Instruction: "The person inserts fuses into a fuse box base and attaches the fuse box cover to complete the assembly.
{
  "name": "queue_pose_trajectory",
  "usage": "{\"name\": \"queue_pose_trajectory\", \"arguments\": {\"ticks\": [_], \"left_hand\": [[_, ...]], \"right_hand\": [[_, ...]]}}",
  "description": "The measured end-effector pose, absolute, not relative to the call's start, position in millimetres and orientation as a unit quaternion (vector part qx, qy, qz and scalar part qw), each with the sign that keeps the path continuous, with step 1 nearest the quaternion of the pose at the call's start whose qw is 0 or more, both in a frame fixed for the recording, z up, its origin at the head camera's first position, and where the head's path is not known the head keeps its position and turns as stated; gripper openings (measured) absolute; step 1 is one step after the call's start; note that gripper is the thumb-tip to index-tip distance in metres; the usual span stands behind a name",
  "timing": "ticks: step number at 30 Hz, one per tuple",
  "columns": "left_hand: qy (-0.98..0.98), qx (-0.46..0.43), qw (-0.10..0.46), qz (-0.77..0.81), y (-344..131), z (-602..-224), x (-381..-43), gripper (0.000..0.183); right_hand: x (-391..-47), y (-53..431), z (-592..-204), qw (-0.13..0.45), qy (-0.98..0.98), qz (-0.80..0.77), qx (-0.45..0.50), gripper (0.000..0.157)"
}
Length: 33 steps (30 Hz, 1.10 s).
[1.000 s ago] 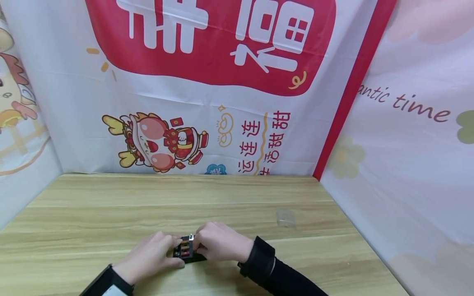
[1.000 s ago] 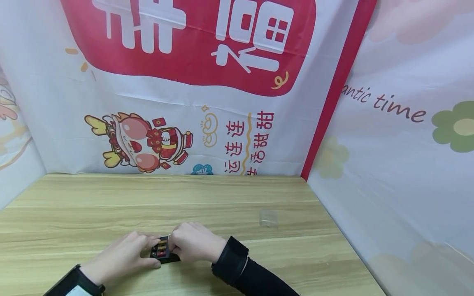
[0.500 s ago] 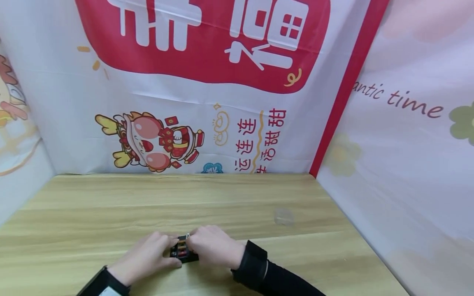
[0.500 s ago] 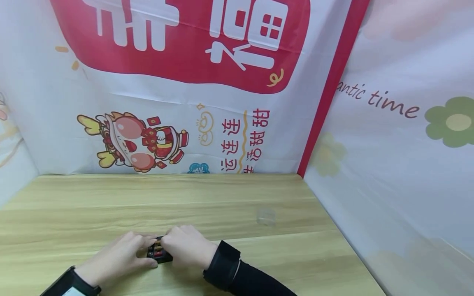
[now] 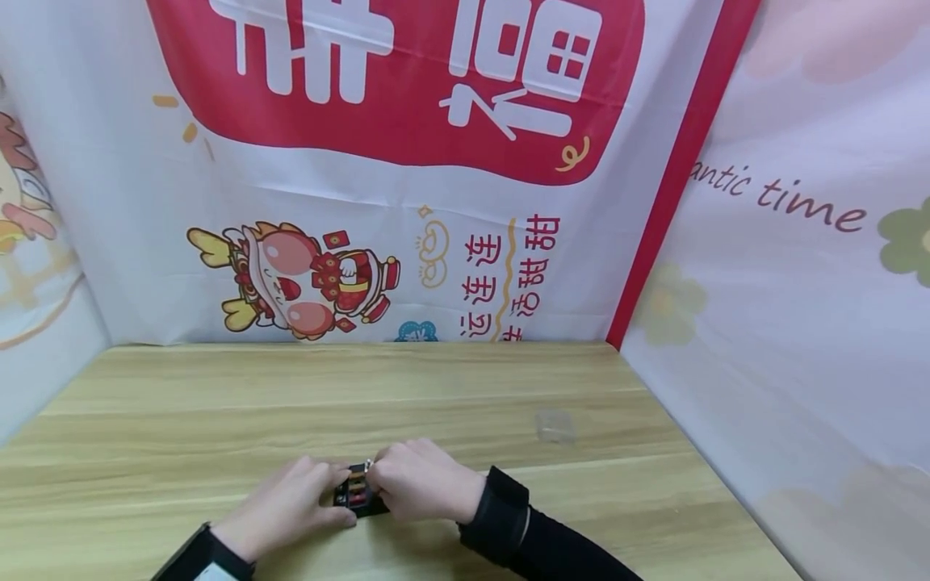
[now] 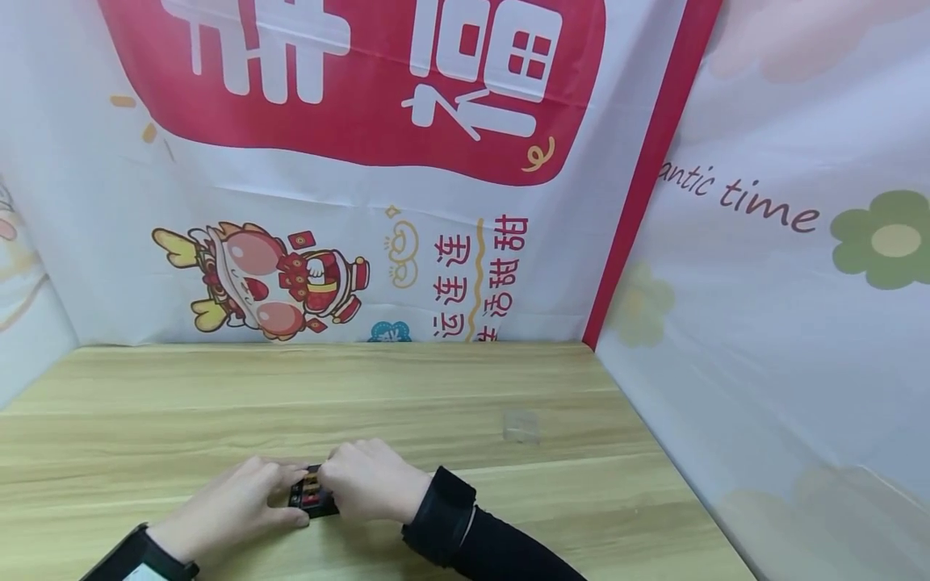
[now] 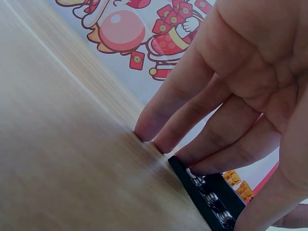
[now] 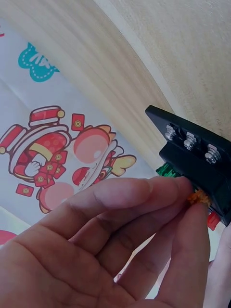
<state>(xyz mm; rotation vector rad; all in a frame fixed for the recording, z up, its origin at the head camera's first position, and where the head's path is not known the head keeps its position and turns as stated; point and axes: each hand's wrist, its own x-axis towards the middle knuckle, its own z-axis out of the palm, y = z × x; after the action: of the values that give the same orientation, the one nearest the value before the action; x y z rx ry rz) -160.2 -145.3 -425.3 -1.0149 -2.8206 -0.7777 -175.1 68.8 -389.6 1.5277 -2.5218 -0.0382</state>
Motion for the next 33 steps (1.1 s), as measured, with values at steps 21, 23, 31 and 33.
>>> {"name": "queue_pose_trajectory", "arguments": {"ticks": [21,23,31,33], "left_hand": [[-0.915,-0.325,0.021,-0.238,-143.8,-422.1,-159.8,0.032],[-0.914,-0.328,0.028,-0.236,-144.2,-422.2,-159.6,0.035],[-0.914,-0.325,0.023,-0.241,-143.8,-421.4,-160.7,0.025],[-0.915,-0.325,0.025,-0.238,-142.8,-422.7,-159.7,0.024]], "right_hand": [[-170.1,64.5,-389.4,0.105,-0.858,-0.028,0.501,0.02],[-167.6,62.9,-390.5,0.12,-0.858,-0.049,0.496,0.021],[-168.3,63.9,-389.1,0.102,-0.864,-0.02,0.492,0.02],[-168.9,66.1,-388.5,0.083,-0.866,-0.004,0.493,0.019]]}}
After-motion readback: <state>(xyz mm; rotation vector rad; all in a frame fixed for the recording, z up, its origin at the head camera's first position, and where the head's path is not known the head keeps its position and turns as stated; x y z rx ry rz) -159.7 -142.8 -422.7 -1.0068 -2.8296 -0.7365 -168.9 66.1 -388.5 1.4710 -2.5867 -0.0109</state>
